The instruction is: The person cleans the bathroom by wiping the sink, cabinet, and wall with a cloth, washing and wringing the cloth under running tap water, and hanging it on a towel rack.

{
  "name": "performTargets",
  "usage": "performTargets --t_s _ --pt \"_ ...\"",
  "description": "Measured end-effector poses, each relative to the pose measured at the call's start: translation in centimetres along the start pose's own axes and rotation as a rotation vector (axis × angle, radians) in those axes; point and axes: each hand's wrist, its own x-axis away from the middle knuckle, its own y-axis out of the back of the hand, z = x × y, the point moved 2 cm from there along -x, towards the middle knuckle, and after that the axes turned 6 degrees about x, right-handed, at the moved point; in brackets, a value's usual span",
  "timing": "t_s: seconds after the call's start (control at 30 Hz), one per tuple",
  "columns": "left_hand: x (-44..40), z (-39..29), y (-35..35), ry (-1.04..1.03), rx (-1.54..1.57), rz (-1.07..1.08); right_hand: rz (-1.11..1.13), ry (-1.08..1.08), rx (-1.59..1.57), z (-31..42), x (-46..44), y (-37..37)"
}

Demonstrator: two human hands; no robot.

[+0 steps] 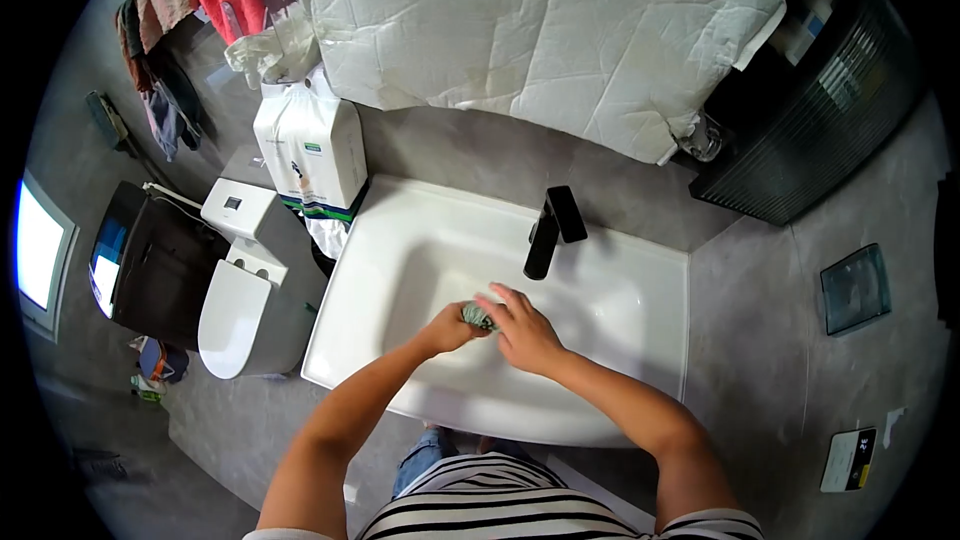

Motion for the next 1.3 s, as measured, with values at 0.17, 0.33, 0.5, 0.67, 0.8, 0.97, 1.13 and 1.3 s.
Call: performTargets --t_s 0.17,0.33,0.5,0.67,0.8,0.97,1.13,1.3 --pt "1.2 -6.1 0.6 0.502 0.661 0.557 0.083 0.220 0.197 0.3 -2.9 0.5" --pt "-0.2 -6.5 1.5 0.362 0.095 0.375 0.447 0.050 0.397 -1.0 -5.2 -3.5" --pt "-0.1 -4.3 0.9 0.020 -0.342 0.141 0.659 -0.044 0.230 -1.2 -5.5 -5.7" --pt "-0.4 -4.4 1.5 0.122 -0.839 -0.031 0.822 -0.298 -0.124 -3.0 -5.9 -7.6" --pt "-0.2 -5.4 1.9 0.052 -0.944 -0.029 0.763 -0.432 -0.479 -3.7 -5.0 -8.4" --pt "1.3 -1.4 3.9 -0.250 -0.422 -0.263 0.518 -0.515 -0.795 -2.8 -3.3 -7.4" --pt "4.2 -1.6 6.0 0.056 0.393 -0.114 0.338 -0.778 -1.187 -3.6 -2.9 -6.7" --pt "4.5 -0.3 5.6 0.201 0.794 -0.269 0.153 -0.682 -1.145 -2.8 -3.4 -6.9"
